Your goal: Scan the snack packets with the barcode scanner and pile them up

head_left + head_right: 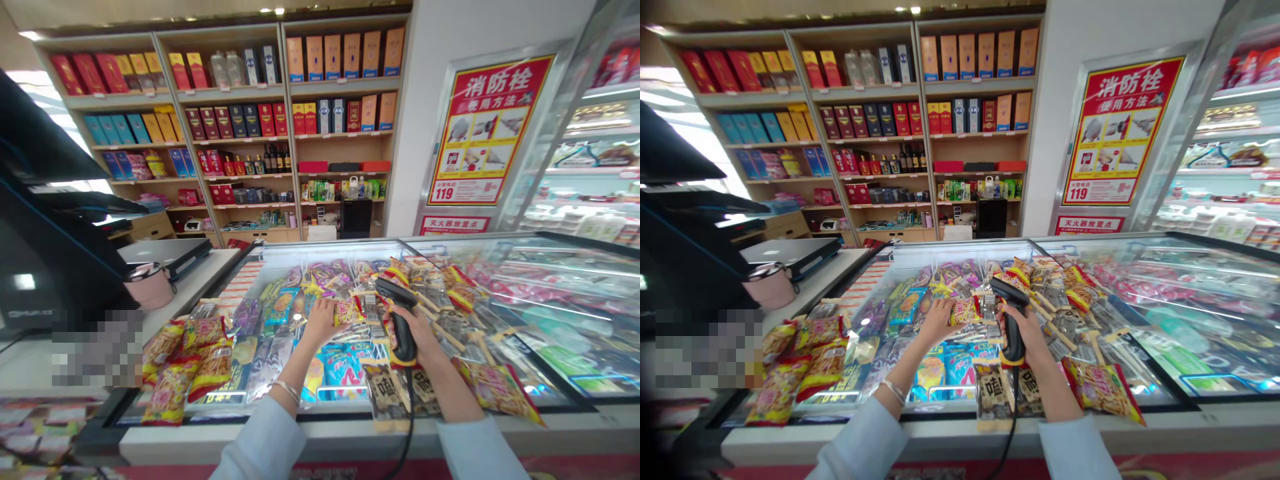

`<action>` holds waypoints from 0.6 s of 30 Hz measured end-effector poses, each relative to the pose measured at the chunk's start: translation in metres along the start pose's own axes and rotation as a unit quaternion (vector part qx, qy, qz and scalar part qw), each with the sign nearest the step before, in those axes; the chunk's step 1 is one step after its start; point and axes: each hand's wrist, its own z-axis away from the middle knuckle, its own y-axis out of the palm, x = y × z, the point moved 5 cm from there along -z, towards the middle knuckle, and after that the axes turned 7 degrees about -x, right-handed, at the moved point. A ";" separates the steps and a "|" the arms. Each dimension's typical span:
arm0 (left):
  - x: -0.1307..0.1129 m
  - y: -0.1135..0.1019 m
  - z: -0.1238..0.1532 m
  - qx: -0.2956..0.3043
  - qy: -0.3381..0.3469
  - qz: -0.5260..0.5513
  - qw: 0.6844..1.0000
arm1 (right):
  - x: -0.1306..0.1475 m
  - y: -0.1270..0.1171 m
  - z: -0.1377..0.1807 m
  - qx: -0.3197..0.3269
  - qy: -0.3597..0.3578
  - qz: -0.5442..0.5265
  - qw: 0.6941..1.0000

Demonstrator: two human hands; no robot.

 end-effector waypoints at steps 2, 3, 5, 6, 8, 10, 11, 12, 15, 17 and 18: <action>0.001 -0.002 0.000 -0.005 -0.018 0.030 0.999 | 0.001 0.000 0.001 -0.003 0.001 0.000 1.000; 0.003 -0.003 0.000 -0.010 -0.035 0.050 0.998 | 0.003 0.001 0.002 -0.003 0.000 -0.001 1.000; 0.010 -0.004 -0.002 -0.029 -0.095 0.109 0.989 | 0.005 0.002 0.004 -0.001 0.001 0.002 1.000; 0.014 -0.005 -0.003 -0.046 -0.134 0.157 0.977 | 0.005 0.003 0.006 0.002 0.004 0.005 1.000; 0.023 -0.005 -0.005 -0.078 -0.215 0.301 0.926 | 0.006 0.005 0.009 0.012 0.010 0.019 1.000; 0.029 -0.003 -0.006 -0.099 -0.274 0.463 0.837 | 0.007 0.005 0.012 0.022 0.009 0.030 0.999; 0.029 -0.002 -0.007 -0.106 -0.291 0.530 0.789 | 0.008 0.005 0.013 0.030 0.007 0.034 0.999; 0.029 -0.003 -0.007 -0.108 -0.303 0.581 0.748 | 0.009 0.006 0.014 0.038 0.004 0.035 0.999; 0.025 -0.008 -0.005 -0.117 -0.312 0.666 0.668 | 0.010 0.007 0.017 0.072 -0.005 0.027 0.997; 0.022 -0.012 -0.004 -0.124 -0.308 0.700 0.632 | 0.011 0.008 0.017 0.090 -0.014 0.021 0.996; 0.021 -0.014 -0.003 -0.128 -0.304 0.714 0.617 | 0.011 0.008 0.018 0.094 -0.018 0.020 0.995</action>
